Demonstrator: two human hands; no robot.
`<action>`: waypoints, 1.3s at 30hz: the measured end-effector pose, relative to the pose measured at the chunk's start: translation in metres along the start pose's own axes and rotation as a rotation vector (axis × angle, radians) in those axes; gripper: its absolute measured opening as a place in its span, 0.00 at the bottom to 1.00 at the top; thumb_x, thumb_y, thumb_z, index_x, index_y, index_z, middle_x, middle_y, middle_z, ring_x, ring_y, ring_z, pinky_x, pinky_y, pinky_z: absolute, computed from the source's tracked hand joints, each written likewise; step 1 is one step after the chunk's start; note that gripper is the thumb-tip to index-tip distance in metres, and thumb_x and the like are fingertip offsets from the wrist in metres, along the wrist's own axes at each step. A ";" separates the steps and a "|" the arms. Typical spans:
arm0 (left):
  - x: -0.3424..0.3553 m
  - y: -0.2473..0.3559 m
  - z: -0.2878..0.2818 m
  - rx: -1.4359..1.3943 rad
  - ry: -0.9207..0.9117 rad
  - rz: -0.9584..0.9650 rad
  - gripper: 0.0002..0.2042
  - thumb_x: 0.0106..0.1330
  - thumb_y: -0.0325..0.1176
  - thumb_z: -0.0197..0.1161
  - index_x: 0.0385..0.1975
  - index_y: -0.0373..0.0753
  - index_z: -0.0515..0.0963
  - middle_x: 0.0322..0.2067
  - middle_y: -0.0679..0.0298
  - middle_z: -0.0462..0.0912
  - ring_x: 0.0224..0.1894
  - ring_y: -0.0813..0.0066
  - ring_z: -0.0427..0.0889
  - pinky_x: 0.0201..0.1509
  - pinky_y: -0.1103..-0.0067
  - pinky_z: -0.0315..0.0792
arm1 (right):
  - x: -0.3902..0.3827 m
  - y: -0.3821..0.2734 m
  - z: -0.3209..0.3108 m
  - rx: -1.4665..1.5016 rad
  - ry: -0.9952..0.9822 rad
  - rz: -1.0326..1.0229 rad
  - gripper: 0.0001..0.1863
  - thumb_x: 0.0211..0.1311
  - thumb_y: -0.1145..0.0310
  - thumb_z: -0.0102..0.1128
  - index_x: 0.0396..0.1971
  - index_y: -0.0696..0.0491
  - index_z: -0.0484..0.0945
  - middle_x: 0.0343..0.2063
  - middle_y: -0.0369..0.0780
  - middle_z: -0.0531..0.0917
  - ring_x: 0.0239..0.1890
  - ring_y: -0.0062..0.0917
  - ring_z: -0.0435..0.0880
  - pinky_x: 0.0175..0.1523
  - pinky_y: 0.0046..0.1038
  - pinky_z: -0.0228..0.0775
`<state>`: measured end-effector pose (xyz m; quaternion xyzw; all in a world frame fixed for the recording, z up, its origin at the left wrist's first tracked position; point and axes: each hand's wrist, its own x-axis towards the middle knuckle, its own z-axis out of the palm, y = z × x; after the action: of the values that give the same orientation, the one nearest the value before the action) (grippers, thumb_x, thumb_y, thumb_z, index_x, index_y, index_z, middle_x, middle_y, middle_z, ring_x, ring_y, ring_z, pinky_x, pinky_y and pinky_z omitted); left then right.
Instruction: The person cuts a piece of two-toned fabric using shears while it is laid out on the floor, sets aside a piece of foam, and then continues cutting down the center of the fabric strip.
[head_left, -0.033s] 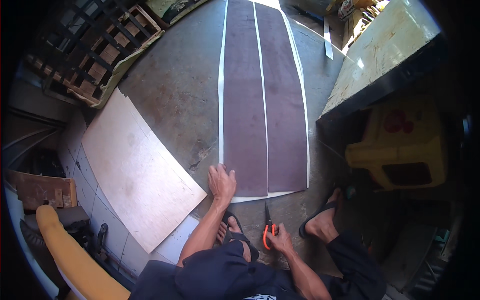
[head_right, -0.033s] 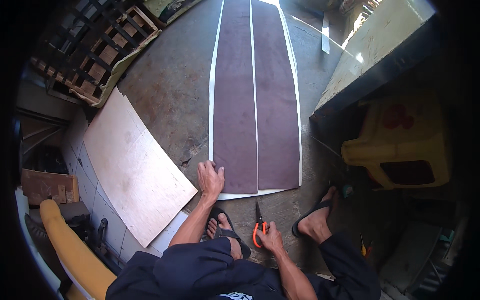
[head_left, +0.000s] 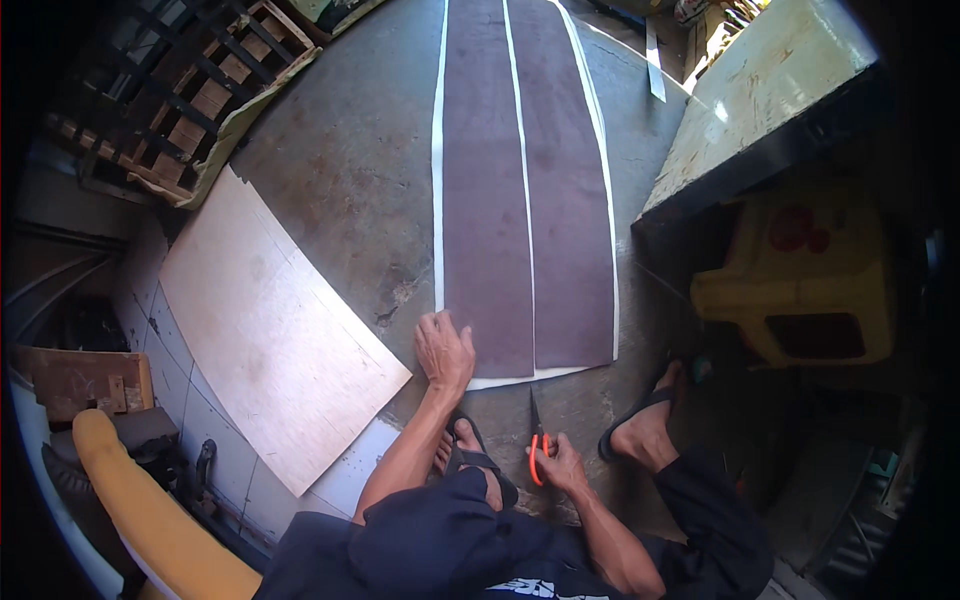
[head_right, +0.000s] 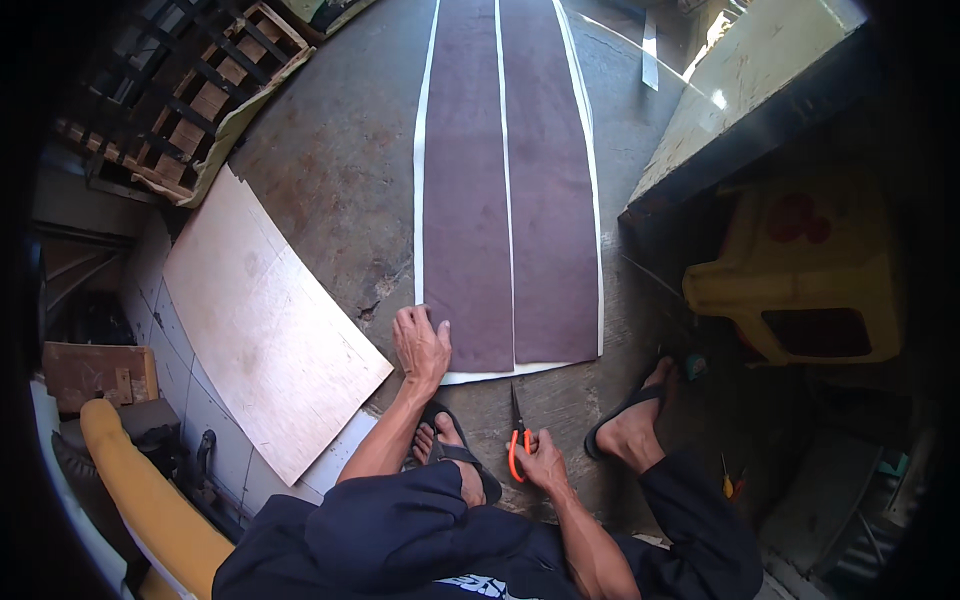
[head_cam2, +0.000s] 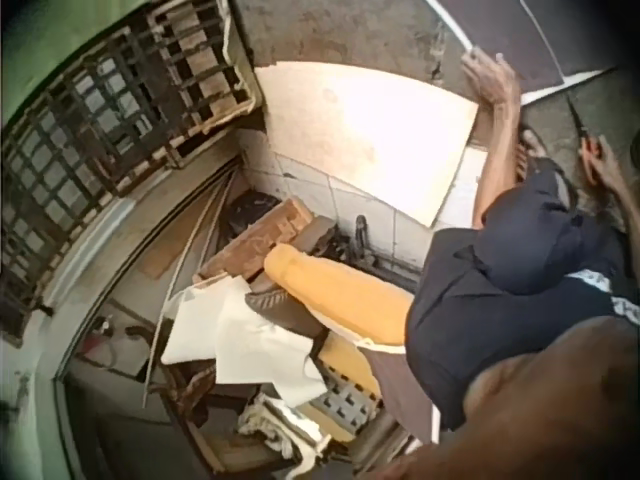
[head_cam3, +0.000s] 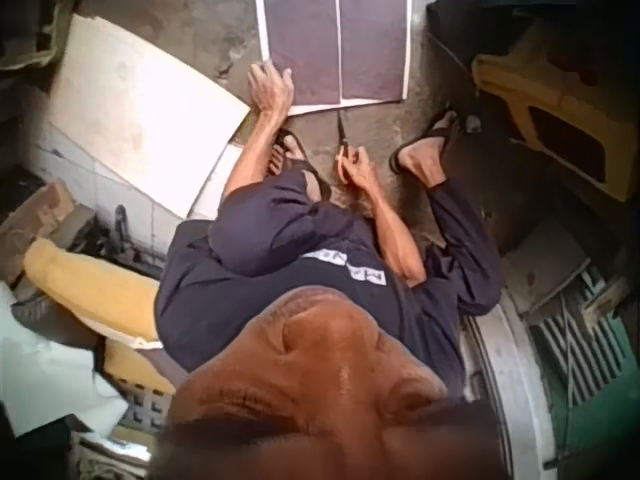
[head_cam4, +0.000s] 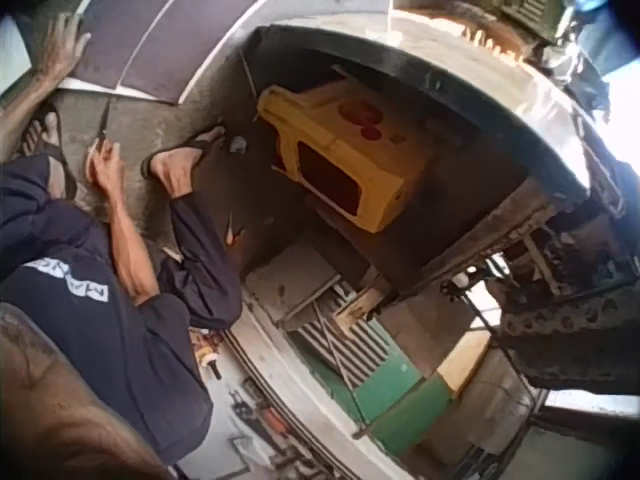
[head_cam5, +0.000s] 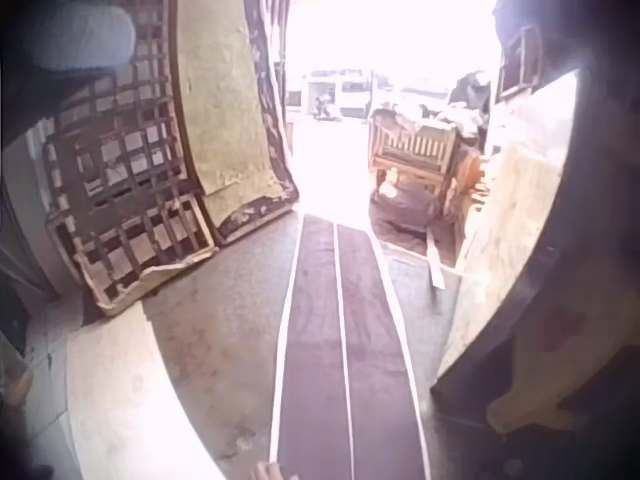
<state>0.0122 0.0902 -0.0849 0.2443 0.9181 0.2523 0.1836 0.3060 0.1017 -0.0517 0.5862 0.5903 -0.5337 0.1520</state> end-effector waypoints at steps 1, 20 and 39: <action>-0.006 0.003 0.003 0.057 0.132 0.252 0.25 0.60 0.38 0.71 0.56 0.38 0.75 0.57 0.48 0.73 0.59 0.49 0.72 0.65 0.57 0.65 | 0.000 0.002 0.001 0.054 -0.025 0.077 0.27 0.60 0.49 0.72 0.43 0.58 0.76 0.29 0.37 0.83 0.30 0.21 0.81 0.38 0.27 0.74; -0.036 -0.005 0.021 0.253 -0.363 0.753 0.35 0.58 0.29 0.63 0.70 0.59 0.69 0.74 0.54 0.59 0.78 0.48 0.50 0.78 0.45 0.42 | -0.018 -0.006 0.011 0.237 0.069 0.034 0.27 0.64 0.43 0.68 0.41 0.55 0.77 0.28 0.32 0.79 0.28 0.15 0.78 0.34 0.21 0.70; -0.058 -0.027 0.008 0.262 -0.373 0.750 0.35 0.61 0.31 0.63 0.72 0.61 0.66 0.76 0.59 0.57 0.79 0.55 0.50 0.79 0.48 0.42 | 0.013 -0.048 -0.028 -0.378 0.275 0.012 0.29 0.66 0.50 0.58 0.57 0.57 0.75 0.44 0.53 0.85 0.49 0.53 0.83 0.57 0.48 0.72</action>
<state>0.0534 0.0413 -0.0935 0.6233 0.7414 0.1343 0.2092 0.2736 0.1436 -0.0295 0.6181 0.6914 -0.3276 0.1805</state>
